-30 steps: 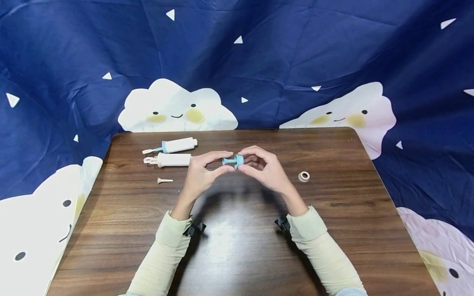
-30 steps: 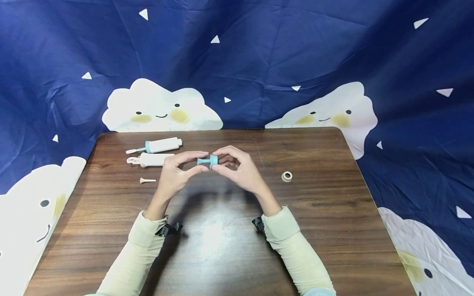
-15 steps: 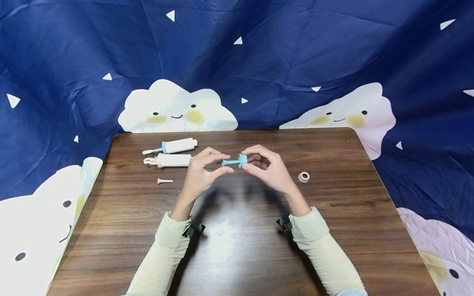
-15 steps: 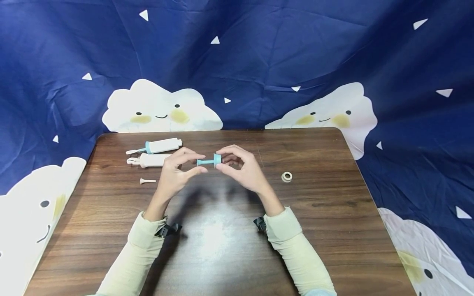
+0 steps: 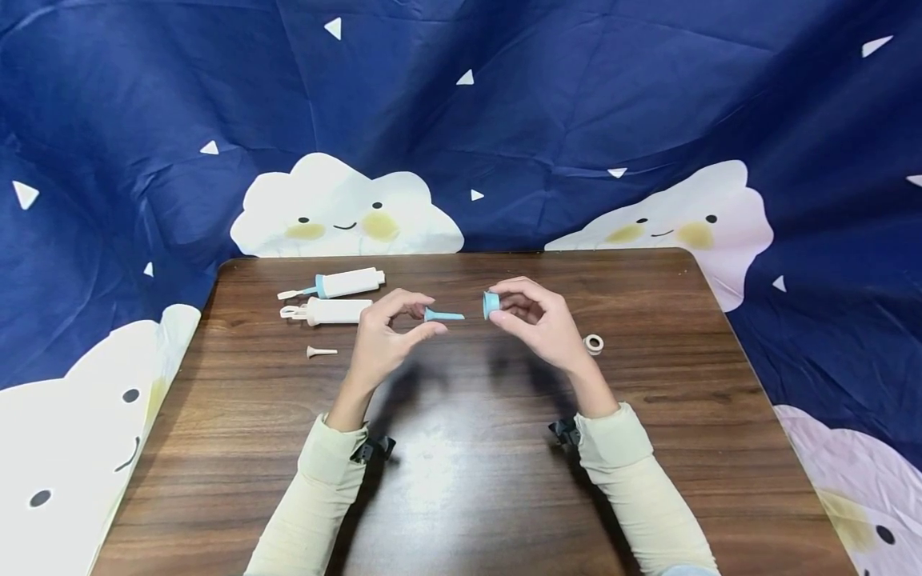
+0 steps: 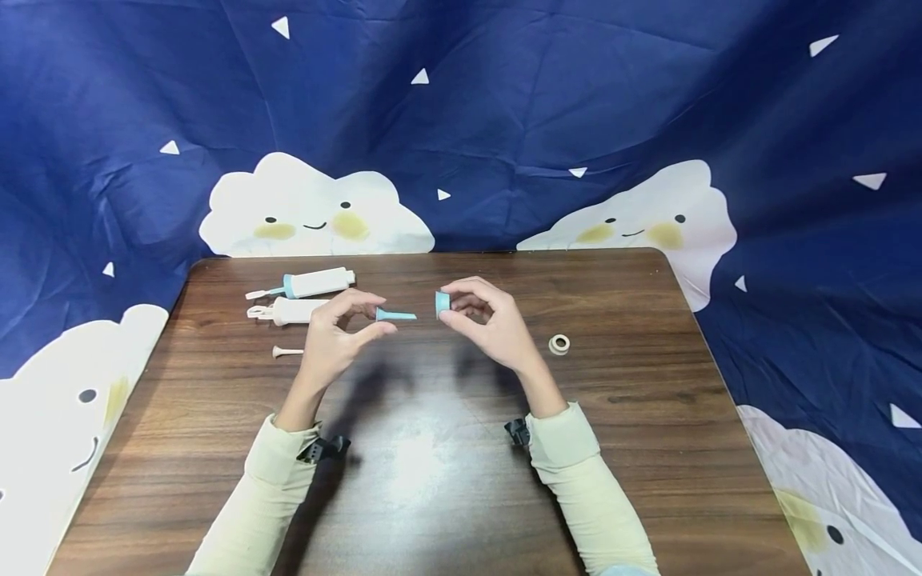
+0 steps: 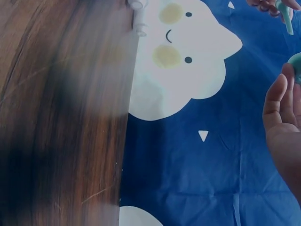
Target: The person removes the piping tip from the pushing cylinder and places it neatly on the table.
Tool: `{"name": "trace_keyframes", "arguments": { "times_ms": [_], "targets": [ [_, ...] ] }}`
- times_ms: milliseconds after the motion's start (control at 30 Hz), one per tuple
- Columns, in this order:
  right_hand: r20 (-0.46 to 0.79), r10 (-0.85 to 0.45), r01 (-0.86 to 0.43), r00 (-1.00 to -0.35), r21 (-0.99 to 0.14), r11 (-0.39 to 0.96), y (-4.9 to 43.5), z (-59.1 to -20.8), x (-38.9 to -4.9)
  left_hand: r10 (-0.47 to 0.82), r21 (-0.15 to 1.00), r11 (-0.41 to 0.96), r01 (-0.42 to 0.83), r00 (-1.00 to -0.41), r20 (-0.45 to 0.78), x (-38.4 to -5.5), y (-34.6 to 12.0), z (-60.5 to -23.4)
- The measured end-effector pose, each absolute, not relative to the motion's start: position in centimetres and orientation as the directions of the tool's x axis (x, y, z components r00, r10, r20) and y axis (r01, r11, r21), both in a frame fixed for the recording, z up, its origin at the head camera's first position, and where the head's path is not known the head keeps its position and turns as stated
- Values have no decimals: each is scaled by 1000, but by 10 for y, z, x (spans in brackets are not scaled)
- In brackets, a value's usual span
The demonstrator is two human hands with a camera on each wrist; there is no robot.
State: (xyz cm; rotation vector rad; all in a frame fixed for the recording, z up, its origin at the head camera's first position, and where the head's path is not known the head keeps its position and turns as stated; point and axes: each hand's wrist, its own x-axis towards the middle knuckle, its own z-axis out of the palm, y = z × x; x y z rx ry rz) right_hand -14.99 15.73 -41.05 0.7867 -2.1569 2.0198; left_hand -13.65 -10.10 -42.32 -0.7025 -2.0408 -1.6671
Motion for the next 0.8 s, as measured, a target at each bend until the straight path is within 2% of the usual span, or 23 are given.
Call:
{"name": "trace_keyframes", "arguments": {
  "times_ms": [133,467,800],
  "targets": [
    [398,-303,-421,-866,-907,13,163,-412,-152,103,794,178,581,-814,572,-135,-103,-423],
    [380,-298,-415,-876,-907,66,177,-418,-154,76,789,183,587,-808,584,-119,-105,-397],
    [367,-242,-400,-898,-911,98,197,-426,-153,53,792,201,576,-814,578,-117,-118,-402]
  ]
}}
